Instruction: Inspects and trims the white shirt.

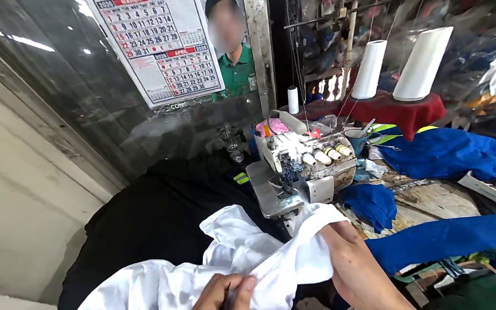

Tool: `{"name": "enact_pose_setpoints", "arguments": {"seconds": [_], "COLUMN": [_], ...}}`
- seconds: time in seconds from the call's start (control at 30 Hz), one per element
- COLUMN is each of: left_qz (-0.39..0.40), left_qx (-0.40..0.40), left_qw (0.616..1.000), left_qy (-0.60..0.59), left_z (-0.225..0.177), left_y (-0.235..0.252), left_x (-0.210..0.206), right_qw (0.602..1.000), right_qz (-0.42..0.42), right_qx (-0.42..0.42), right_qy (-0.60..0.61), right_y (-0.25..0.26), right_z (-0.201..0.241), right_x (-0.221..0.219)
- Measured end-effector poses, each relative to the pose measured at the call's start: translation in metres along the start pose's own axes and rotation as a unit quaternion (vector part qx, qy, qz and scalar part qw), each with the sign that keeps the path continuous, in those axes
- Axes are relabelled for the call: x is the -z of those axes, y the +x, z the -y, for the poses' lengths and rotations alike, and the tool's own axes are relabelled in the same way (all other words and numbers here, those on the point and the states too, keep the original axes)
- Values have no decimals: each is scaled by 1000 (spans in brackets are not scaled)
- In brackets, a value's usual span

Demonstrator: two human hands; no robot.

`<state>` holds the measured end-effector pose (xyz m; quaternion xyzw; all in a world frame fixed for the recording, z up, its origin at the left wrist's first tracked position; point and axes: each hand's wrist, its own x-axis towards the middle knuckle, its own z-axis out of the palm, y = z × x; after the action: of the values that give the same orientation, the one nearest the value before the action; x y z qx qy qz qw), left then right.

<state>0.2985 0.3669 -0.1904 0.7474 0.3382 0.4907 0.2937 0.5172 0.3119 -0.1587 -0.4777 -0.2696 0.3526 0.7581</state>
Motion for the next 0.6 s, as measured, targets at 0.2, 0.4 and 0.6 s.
{"name": "enact_pose_setpoints", "arguments": {"seconds": [0.2,0.4,0.6], "left_qz": [-38,-7,-64], "left_qx": [24,76,11], "left_qw": [998,995,996], "left_qy": [52,-67,66], "left_z": [-1,-5,10], "left_y": [26,39,30], "left_x": [12,11,-4], "right_qw": [987,940,952], "right_qz": [-18,72,86], "right_qx": [-128,-206,-134], "right_qy": [91,264,262], "right_y": [-1,10,7], "right_z": [14,16,15], "right_x": [-8,9,-11]}}
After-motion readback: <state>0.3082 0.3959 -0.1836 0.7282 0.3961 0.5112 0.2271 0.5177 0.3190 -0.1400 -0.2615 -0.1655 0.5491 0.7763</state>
